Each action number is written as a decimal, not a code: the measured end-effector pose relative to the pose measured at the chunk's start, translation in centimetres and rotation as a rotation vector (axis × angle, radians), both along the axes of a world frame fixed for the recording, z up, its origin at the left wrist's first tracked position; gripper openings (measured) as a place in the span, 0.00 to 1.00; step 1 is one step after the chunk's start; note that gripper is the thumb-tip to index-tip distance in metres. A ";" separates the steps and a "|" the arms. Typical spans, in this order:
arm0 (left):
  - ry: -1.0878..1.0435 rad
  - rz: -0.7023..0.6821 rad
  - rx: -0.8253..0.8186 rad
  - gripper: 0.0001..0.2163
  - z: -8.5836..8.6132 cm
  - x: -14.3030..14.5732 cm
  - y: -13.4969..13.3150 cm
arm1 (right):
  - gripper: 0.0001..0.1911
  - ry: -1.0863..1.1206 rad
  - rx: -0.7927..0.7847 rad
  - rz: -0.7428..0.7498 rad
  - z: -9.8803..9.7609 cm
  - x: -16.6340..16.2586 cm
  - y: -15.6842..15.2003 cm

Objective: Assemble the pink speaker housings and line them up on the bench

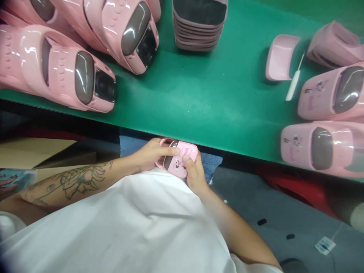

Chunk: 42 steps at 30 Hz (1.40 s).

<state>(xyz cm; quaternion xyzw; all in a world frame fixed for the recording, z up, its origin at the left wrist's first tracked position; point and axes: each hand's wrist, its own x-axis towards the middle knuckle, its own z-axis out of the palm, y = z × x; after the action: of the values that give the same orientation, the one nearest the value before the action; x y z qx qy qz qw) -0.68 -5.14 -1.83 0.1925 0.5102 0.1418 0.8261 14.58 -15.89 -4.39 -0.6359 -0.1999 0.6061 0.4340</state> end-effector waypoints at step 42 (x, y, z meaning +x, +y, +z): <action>0.120 -0.418 0.758 0.39 5.8 -2.8 -1.6 | 0.41 -0.185 0.342 0.217 6.6 1.7 -2.1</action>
<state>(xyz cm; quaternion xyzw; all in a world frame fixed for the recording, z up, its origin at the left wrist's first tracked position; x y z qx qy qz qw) -3.46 -6.70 3.94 0.5890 0.4194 0.1375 0.6770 16.26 -17.95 2.26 -0.5807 -0.4060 0.5456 0.4475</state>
